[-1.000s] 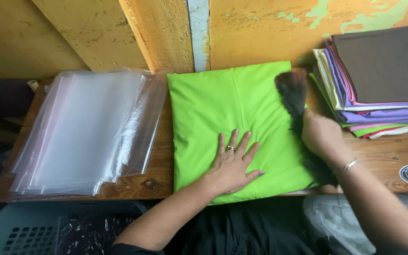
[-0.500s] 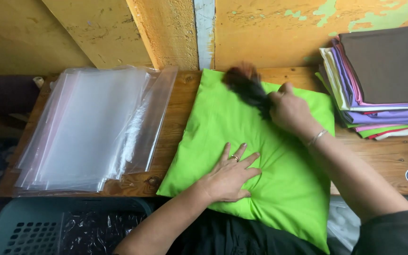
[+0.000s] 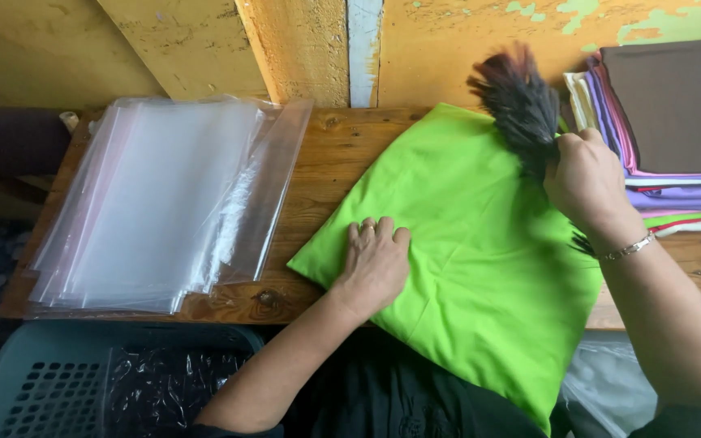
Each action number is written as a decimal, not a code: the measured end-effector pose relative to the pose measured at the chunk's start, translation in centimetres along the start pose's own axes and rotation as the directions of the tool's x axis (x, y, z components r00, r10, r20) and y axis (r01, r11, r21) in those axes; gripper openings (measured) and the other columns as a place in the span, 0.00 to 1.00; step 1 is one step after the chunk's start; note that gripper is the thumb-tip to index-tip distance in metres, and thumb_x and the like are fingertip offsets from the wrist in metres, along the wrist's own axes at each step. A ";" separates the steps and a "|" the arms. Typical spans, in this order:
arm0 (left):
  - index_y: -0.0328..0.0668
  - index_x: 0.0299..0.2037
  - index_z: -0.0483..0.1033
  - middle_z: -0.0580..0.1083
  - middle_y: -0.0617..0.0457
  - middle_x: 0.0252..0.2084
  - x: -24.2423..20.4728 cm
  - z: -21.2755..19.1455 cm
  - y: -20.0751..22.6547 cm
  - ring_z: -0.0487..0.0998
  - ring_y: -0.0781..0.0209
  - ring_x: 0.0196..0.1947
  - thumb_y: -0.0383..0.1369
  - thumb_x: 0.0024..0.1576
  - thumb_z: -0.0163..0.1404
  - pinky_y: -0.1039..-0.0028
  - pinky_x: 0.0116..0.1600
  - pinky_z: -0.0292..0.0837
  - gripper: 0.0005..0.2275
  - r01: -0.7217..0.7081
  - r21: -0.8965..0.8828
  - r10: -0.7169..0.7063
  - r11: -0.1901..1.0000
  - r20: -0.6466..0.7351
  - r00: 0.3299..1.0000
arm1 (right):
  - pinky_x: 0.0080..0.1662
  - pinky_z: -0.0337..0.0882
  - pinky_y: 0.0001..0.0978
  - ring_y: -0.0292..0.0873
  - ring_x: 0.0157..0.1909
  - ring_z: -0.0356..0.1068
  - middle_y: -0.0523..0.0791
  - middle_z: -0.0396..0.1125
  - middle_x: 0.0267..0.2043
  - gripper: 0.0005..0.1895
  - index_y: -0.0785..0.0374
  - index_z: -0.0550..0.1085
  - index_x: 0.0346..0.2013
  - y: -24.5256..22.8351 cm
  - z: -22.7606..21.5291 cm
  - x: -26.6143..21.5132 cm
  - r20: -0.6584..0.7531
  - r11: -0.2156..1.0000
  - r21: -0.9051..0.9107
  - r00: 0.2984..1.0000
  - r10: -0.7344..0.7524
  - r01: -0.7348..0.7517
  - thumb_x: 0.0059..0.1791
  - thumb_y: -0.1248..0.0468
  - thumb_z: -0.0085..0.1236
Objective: Brushing a green pillow with a feather duster and then placing it inside a clear plastic bag.
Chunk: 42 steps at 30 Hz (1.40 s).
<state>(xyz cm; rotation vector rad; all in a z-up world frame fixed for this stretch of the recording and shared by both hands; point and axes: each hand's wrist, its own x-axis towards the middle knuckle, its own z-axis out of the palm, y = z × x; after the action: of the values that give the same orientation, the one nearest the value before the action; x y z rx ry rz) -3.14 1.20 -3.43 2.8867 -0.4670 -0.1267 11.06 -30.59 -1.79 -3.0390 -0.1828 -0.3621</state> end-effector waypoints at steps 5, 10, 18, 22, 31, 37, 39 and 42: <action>0.49 0.76 0.37 0.31 0.34 0.77 -3.2 -3.0 6.1 0.26 0.22 0.74 0.65 0.54 0.33 0.27 0.68 0.19 0.44 -0.036 -0.081 0.060 0.996 0.317 0.946 | 0.45 0.70 0.62 0.71 0.39 0.67 0.61 0.61 0.47 0.07 0.74 0.71 0.37 -0.5 3.0 0.0 -0.119 0.979 0.185 0.991 -0.065 0.087 0.51 0.69 0.55; 0.61 0.76 0.43 0.31 0.41 0.79 -1.1 -3.8 2.9 0.27 0.24 0.75 0.55 0.56 0.51 0.24 0.68 0.20 0.40 -0.072 -0.024 0.076 0.997 0.340 0.937 | 0.44 0.67 0.58 0.67 0.40 0.64 0.58 0.60 0.41 0.08 0.74 0.69 0.32 -0.8 3.9 1.6 -0.199 0.938 0.279 0.968 -0.152 0.205 0.49 0.69 0.55; 0.40 0.46 0.72 0.49 0.31 0.74 0.2 -3.7 -0.9 0.36 0.15 0.73 0.37 0.63 0.40 0.18 0.66 0.18 0.11 0.166 -0.120 -0.172 0.979 -0.042 0.984 | 0.47 0.73 0.52 0.67 0.47 0.75 0.61 0.75 0.43 0.19 0.67 0.74 0.46 -2.5 -2.9 -3.9 0.470 1.000 0.002 0.882 -0.028 0.030 0.50 0.54 0.53; 0.51 0.76 0.39 0.30 0.32 0.77 0.1 -3.4 0.0 0.27 0.19 0.74 0.62 0.60 0.24 0.22 0.66 0.18 0.38 0.244 0.045 -0.247 0.969 0.214 0.945 | 0.51 0.70 0.57 0.69 0.42 0.71 0.58 0.63 0.47 0.12 0.67 0.72 0.43 -3.6 -4.2 -7.7 0.290 0.985 0.172 0.956 -0.034 -0.017 0.51 0.61 0.54; 0.53 0.71 0.61 0.55 0.49 0.76 -0.2 -2.6 1.4 0.41 0.28 0.77 0.55 0.63 0.35 0.24 0.70 0.26 0.29 -0.229 0.314 0.210 0.921 0.094 0.973 | 0.28 0.77 0.54 0.59 0.29 0.76 0.47 0.65 0.31 0.25 0.58 0.69 0.63 -12.7 0.6 -10.6 0.077 0.799 0.216 0.806 -0.587 0.561 0.50 0.66 0.43; 0.53 0.75 0.50 0.41 0.40 0.79 -0.2 -3.4 0.3 0.33 0.29 0.77 0.59 0.62 0.25 0.30 0.71 0.18 0.33 0.008 -0.064 0.004 0.998 0.182 0.983 | 0.37 0.77 0.56 0.62 0.38 0.77 0.50 0.71 0.39 0.22 0.50 0.70 0.63 -0.6 11.3 2.4 0.124 0.965 -0.090 0.964 -0.236 0.248 0.56 0.58 0.38; 0.53 0.76 0.47 0.38 0.41 0.79 0.1 -3.4 0.1 0.30 0.28 0.76 0.59 0.62 0.27 0.27 0.70 0.18 0.34 0.010 -0.101 0.020 0.995 0.290 0.957 | 0.34 0.77 0.45 0.54 0.33 0.78 0.46 0.72 0.36 0.22 0.54 0.74 0.60 3.2 13.5 3.8 0.062 0.954 -0.289 0.996 -0.058 0.073 0.55 0.58 0.39; 0.44 0.74 0.53 0.51 0.40 0.76 2.9 -4.8 -0.8 0.43 0.27 0.75 0.54 0.62 0.35 0.25 0.69 0.27 0.33 0.044 -0.134 -0.008 0.990 0.260 0.966 | 0.39 0.76 0.56 0.65 0.38 0.77 0.56 0.71 0.45 0.28 0.69 0.66 0.68 -5.6 4.6 -0.6 0.099 0.995 -0.045 0.992 -0.084 0.089 0.52 0.67 0.37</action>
<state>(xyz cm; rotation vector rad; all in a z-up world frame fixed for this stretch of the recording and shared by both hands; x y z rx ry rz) 0.41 1.94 0.95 2.7504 -0.4445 -0.5249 10.80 -24.69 -6.02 -3.1062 -0.3172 -0.2282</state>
